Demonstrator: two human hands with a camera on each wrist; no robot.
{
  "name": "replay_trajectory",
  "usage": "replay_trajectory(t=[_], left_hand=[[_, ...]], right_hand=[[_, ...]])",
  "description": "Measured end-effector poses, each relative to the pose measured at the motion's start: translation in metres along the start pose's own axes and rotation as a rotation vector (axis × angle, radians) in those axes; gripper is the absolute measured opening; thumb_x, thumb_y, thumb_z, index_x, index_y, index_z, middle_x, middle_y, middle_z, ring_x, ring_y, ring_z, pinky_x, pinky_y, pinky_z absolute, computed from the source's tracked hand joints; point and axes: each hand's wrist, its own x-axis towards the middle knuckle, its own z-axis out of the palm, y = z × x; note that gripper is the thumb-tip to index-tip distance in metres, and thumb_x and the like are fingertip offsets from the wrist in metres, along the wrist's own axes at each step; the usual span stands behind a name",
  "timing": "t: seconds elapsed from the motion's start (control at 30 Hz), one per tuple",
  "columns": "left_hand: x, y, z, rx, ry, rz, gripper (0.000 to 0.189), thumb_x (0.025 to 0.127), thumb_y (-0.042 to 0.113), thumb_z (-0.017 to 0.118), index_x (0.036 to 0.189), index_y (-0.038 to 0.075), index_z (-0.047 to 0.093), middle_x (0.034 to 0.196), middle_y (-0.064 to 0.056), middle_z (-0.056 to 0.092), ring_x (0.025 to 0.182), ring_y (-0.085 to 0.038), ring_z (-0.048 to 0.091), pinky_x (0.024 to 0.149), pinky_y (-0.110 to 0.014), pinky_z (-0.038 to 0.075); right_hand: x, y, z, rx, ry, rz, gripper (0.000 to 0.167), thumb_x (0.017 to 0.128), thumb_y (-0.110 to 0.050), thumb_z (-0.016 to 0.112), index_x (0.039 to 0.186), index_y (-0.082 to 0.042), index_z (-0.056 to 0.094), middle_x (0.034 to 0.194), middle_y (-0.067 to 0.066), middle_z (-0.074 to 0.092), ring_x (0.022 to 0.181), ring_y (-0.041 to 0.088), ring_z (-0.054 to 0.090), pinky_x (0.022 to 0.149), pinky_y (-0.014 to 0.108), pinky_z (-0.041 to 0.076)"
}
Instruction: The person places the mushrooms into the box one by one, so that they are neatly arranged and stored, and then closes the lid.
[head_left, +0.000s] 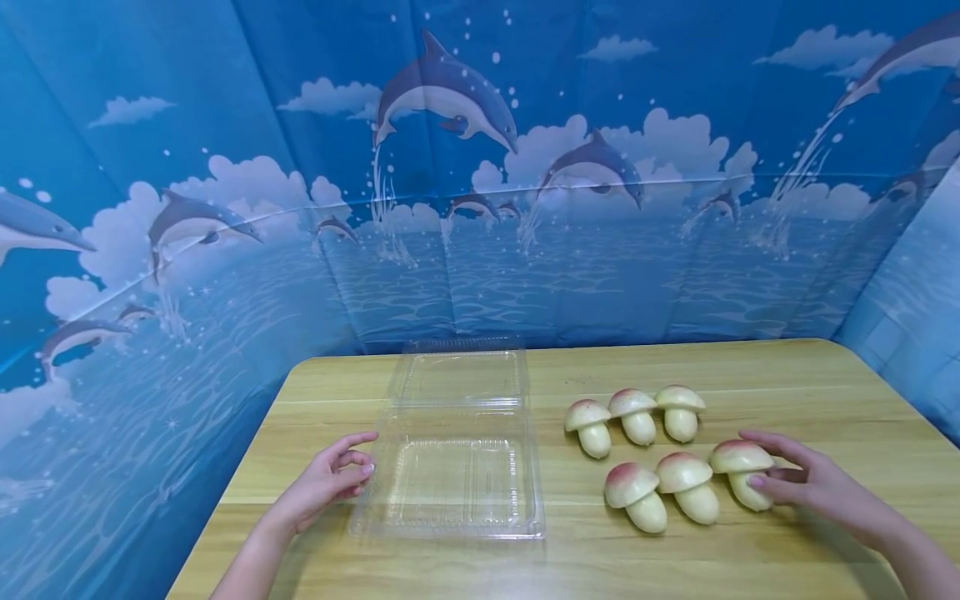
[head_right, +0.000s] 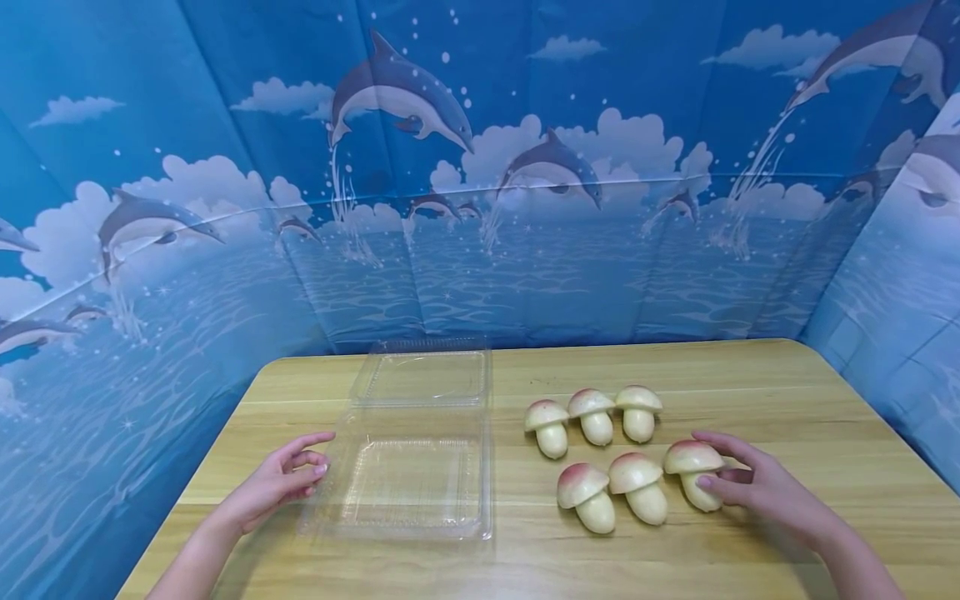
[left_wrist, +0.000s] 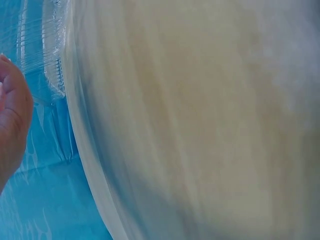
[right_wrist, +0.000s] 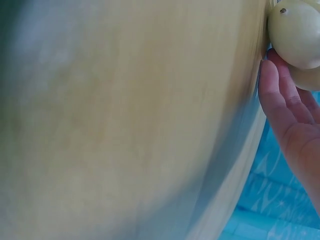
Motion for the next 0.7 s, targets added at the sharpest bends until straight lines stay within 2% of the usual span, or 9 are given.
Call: replay_trajectory(t=[0.4,0.6,0.7], left_hand=[[0.0,0.002,0.0,-0.011,-0.009,0.0,0.061,0.092,0.007,0.057,0.143,-0.003,0.025,0.094,-0.003,0.053,0.068,-0.007,0.05,0.063,-0.019,0.045],[0.0,0.002,0.0,-0.012,-0.012,0.003,0.061,0.092,0.007,0.057,0.143,-0.003,0.024,0.094,-0.002,0.053,0.068,-0.006,0.05,0.063,-0.019,0.045],[0.0,0.002,0.0,-0.011,-0.013,0.003,0.062,0.092,0.008,0.057,0.143,-0.002,0.025,0.093,-0.002,0.053,0.068,-0.006,0.05,0.063,-0.019,0.045]], right_hand=[[0.001,-0.001,-0.003,0.057,-0.041,0.035,0.052,0.095,-0.005,0.051,0.143,-0.011,0.031,0.12,-0.034,0.043,0.099,-0.003,0.056,0.069,0.031,0.051],[0.002,0.002,-0.008,0.135,-0.1,0.063,0.051,0.097,-0.006,0.047,0.142,-0.026,0.034,0.119,-0.034,0.044,0.1,-0.003,0.056,0.071,0.032,0.052],[0.002,0.003,-0.01,0.157,-0.108,0.072,0.05,0.097,-0.006,0.046,0.141,-0.029,0.035,0.118,-0.034,0.045,0.1,-0.004,0.055,0.072,0.034,0.052]])
